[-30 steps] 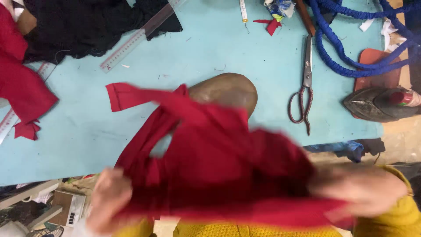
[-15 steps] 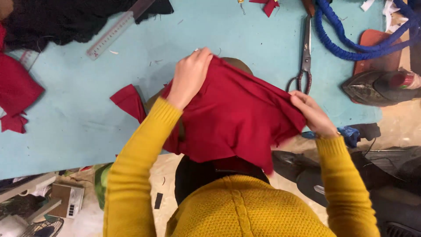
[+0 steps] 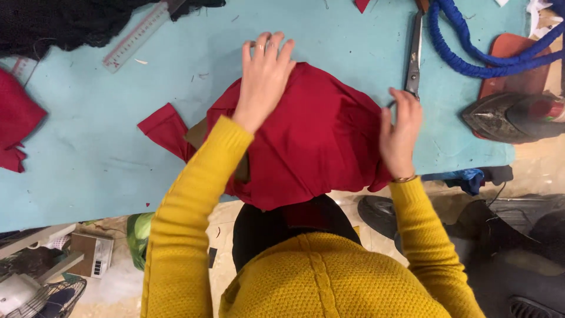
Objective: Arranging red fabric on a mold, measuring with a ruler, and pressing it with an iron.
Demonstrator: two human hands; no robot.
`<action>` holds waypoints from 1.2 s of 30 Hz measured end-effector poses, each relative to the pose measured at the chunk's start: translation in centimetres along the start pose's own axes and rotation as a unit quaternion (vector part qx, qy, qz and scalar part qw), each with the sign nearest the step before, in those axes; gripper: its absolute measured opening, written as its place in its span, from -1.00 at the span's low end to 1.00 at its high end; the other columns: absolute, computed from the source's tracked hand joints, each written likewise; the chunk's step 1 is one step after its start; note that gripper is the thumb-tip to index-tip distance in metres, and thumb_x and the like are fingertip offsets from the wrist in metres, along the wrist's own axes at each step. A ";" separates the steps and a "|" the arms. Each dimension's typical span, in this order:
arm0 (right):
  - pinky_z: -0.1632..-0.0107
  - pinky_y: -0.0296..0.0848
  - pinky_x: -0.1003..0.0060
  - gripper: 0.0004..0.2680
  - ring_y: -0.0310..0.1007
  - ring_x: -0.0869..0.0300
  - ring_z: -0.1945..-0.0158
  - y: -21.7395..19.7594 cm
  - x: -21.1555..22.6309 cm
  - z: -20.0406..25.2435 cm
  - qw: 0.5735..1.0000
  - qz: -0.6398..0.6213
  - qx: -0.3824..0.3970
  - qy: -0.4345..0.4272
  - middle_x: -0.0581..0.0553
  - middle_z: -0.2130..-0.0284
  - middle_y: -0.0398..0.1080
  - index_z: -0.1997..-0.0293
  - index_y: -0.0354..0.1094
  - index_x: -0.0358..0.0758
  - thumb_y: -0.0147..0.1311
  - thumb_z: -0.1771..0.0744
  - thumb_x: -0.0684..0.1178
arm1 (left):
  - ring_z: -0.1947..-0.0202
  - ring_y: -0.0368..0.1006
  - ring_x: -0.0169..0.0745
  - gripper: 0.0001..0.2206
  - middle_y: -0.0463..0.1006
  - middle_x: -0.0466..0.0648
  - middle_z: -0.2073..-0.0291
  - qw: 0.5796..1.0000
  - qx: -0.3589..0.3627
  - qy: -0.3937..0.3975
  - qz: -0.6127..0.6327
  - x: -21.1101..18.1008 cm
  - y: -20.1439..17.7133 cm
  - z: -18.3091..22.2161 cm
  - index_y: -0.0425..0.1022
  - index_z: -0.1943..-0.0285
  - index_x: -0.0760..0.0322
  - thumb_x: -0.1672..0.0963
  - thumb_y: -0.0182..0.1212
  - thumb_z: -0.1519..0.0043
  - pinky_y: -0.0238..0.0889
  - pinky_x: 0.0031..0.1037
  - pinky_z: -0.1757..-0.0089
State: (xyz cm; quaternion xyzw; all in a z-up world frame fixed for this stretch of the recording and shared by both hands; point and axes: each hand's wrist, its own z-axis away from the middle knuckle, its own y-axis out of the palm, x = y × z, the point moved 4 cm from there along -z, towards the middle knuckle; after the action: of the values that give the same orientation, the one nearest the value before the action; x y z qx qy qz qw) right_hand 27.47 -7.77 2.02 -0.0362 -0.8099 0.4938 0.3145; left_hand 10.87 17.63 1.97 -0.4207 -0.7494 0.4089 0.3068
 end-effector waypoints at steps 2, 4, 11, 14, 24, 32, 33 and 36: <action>-0.48 0.02 -0.14 -0.71 0.12 -0.22 -0.43 1.6 1.4 0.8 0.998 -0.064 0.004 -0.027 -0.41 -0.33 0.20 -0.42 0.17 -0.31 -0.14 -0.47 -0.20 | -0.32 0.22 0.16 -0.71 0.42 0.09 -0.23 0.986 0.020 -0.030 0.161 -1.5 -2.7 0.9 0.48 -0.18 0.30 0.14 0.35 -0.32 0.04 0.15 -0.25; -0.46 -0.01 -0.16 -0.65 0.03 -0.27 -0.45 3.9 3.7 1.7 0.994 -0.081 0.031 -0.072 -0.41 -0.38 0.11 -0.45 0.16 -0.24 -0.24 -0.48 0.02 | -0.41 0.12 0.20 -0.55 0.31 0.16 -0.35 0.982 0.035 -0.017 0.184 -4.2 -4.8 3.6 0.38 -0.32 0.35 0.07 0.36 -0.31 -0.12 0.23 -0.29; -0.50 -0.28 -0.23 -0.52 -0.32 -0.19 -0.59 7.7 3.1 3.7 0.975 -0.005 0.182 -0.124 -0.33 -0.55 -0.27 -0.57 -0.06 0.00 -0.31 -0.45 0.32 | -0.57 -0.14 -0.02 -0.30 0.02 -0.01 -0.58 0.958 0.153 -0.035 0.241 -6.7 -4.2 8.4 0.07 -0.60 0.16 -0.13 0.13 -0.34 -0.41 0.27 -0.40; -0.50 -0.29 -0.22 -0.50 -0.28 -0.18 -0.58 7.7 2.2 4.2 0.973 -0.007 0.198 -0.120 -0.36 -0.54 -0.23 -0.58 -0.09 -0.04 -0.27 -0.44 0.30 | -0.57 -0.15 0.04 -0.29 -0.01 0.03 -0.58 0.955 0.159 -0.030 0.247 -7.3 -5.0 8.3 0.07 -0.60 0.16 -0.14 0.14 -0.32 -0.41 0.32 -0.39; -0.31 0.20 -0.07 -0.70 0.16 -0.16 -0.40 3.8 8.2 -0.9 0.982 -0.108 0.120 -0.101 -0.26 -0.35 0.17 -0.38 0.26 -0.15 -0.06 -0.45 -0.04 | 0.02 0.35 -0.03 -0.57 0.40 -0.02 -0.05 0.968 -0.018 -0.244 0.063 1.0 -5.1 8.7 0.47 -0.25 0.12 -0.14 0.03 -0.41 0.18 -0.20 0.13; -0.04 0.44 0.11 -0.84 0.48 0.14 0.12 11.5 11.3 -5.7 0.911 -0.360 0.196 -0.055 -0.12 0.29 0.48 0.04 0.46 -0.22 -0.06 -0.38 -0.26 | 0.24 0.51 -0.13 -0.94 0.59 -0.22 0.26 0.925 -0.102 -0.272 0.244 -1.3 -7.9 5.3 0.51 0.11 0.00 0.06 0.23 -0.31 0.26 -0.26 0.23; -0.04 0.44 0.11 -0.84 0.48 0.14 0.12 19.5 1.4 0.6 0.909 -0.361 0.199 -0.062 -0.12 0.29 0.48 0.04 0.46 -0.22 -0.06 -0.38 -0.26 | 0.24 0.51 -0.13 -0.94 0.59 -0.22 0.26 0.925 -0.106 -0.276 0.240 -2.5 -9.3 4.8 0.51 0.11 0.00 0.06 0.23 -0.31 0.26 -0.26 0.23; -0.10 0.46 0.23 -0.81 0.40 -0.05 0.21 28.6 -12.7 2.9 0.968 -0.029 0.196 -0.151 -0.34 0.40 0.38 0.09 0.41 -0.61 -0.13 -0.31 -0.53 | 0.28 0.53 -0.09 -0.89 0.59 -0.18 0.33 0.900 -0.138 -0.228 0.344 -7.2 -12.3 3.1 0.52 0.08 0.00 0.08 0.23 -0.25 0.30 -0.26 0.18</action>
State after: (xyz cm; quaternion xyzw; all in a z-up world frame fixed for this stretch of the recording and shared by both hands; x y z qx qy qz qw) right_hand 28.81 -0.17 -28.45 0.1251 -0.7365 0.6329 0.2035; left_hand 6.98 6.37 10.36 -0.5857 -0.6561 0.4667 -0.0933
